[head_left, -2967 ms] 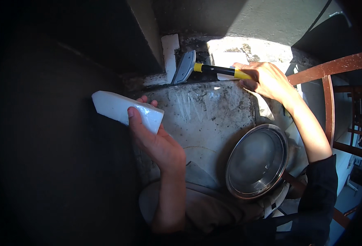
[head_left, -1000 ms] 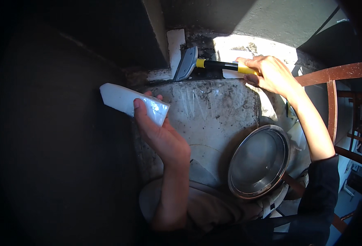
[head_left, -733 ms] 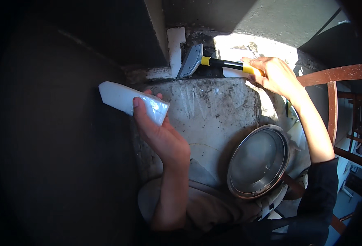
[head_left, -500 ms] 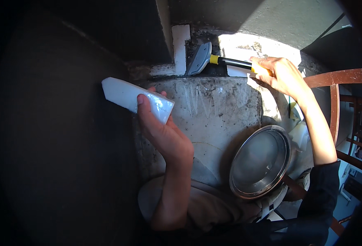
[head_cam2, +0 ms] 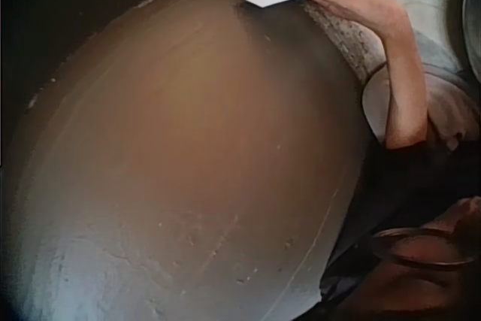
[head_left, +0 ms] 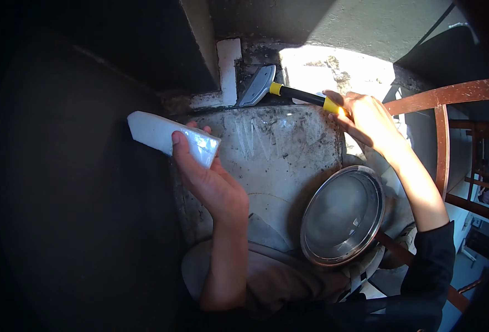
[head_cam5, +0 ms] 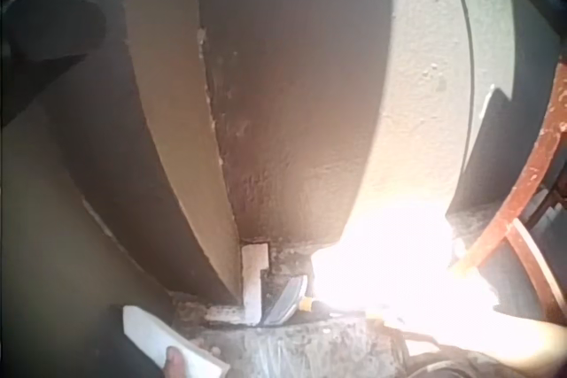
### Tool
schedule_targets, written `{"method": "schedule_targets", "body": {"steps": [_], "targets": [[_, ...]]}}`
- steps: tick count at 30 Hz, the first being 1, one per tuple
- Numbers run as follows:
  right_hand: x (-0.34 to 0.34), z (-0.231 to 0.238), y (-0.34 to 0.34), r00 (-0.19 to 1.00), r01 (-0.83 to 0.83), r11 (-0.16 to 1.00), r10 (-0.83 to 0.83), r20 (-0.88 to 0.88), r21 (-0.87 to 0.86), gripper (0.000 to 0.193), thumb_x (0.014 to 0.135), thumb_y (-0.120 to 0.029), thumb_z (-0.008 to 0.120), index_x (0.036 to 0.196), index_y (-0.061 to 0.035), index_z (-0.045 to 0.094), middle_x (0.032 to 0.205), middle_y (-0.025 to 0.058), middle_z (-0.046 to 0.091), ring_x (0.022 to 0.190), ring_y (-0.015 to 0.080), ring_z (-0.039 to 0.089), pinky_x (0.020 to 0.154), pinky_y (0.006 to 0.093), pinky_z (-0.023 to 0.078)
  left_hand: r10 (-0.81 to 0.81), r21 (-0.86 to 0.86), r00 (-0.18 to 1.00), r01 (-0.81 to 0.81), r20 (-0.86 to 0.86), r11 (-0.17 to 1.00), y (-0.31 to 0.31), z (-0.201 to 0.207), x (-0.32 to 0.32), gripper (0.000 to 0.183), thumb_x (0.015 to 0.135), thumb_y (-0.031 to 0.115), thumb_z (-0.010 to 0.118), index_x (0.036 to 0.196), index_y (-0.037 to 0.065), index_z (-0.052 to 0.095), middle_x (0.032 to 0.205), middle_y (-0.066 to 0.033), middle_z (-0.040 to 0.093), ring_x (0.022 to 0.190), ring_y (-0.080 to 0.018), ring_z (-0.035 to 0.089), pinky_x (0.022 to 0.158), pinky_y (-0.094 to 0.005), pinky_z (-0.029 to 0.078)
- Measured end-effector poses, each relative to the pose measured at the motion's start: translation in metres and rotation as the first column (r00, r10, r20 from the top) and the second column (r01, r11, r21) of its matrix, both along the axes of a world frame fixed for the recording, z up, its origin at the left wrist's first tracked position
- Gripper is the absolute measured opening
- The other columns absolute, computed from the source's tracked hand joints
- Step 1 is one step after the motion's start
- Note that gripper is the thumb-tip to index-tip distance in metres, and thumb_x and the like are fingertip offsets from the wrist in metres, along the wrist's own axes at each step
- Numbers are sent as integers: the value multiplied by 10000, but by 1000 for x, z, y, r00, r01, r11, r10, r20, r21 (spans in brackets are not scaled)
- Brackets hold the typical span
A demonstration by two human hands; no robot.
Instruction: The person scrapes a surface with a scraper tool and applies white sealant by hand from a rectangular block.
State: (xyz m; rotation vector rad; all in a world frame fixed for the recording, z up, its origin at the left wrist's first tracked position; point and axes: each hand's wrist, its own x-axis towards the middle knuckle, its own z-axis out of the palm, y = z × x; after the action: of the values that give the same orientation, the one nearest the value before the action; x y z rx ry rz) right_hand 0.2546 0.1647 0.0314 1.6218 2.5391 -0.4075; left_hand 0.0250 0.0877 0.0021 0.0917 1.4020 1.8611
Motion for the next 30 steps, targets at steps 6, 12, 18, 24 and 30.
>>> {"method": "schedule_targets", "body": {"steps": [6, 12, 18, 24, 30], "targets": [[7, -2, -1, 1000, -21, 996, 21, -8, -87, 478, 835, -176, 597, 1294, -100, 489, 857, 161, 603, 790, 311, 607, 748, 388, 472, -1, -8, 1000, 1, -11, 1000, -1, -2, -1, 656, 847, 464, 573, 1296, 41, 349, 1120, -86, 493, 1011, -192, 484, 882, -325, 374], [0, -9, 6, 994, 31, 997, -24, 110, -64, 506, 816, -178, 619, 1302, -122, 490, 850, 157, 617, 792, 307, 614, 761, 387, 479, -30, 7, 1000, 30, 1, 1000, 0, -3, -4, 639, 856, 454, 565, 1292, 36, 356, 1128, -89, 498, 1002, -189, 485, 871, -327, 372], [9, -4, 15, 996, -40, 997, 45, -75, 70, 318, 836, -177, 558, 1125, -61, 621, 847, 167, 652, 807, 302, 636, 770, 379, 493, -38, -11, 999, 38, 11, 999, 0, -2, 0, 653, 854, 452, 568, 1300, 30, 345, 1134, -91, 495, 1006, -192, 484, 879, -328, 370], [-3, 5, 11, 998, -34, 999, 35, 48, -22, 334, 830, -158, 558, 1149, -66, 588, 801, 158, 633, 750, 287, 635, 724, 377, 502, -24, 6, 1000, 24, 11, 1000, 0, -3, -4, 676, 851, 461, 570, 1313, 30, 329, 1132, -95, 492, 1014, -197, 481, 882, -323, 369], [14, -8, 8, 998, -61, 997, 62, -17, 46, 493, 792, -176, 633, 1267, -107, 522, 795, 148, 618, 761, 299, 611, 734, 392, 479, -63, 4, 998, 63, 8, 998, 1, -4, 1, 687, 843, 468, 578, 1316, 36, 329, 1123, -94, 491, 1011, -192, 481, 878, -322, 375]]}}
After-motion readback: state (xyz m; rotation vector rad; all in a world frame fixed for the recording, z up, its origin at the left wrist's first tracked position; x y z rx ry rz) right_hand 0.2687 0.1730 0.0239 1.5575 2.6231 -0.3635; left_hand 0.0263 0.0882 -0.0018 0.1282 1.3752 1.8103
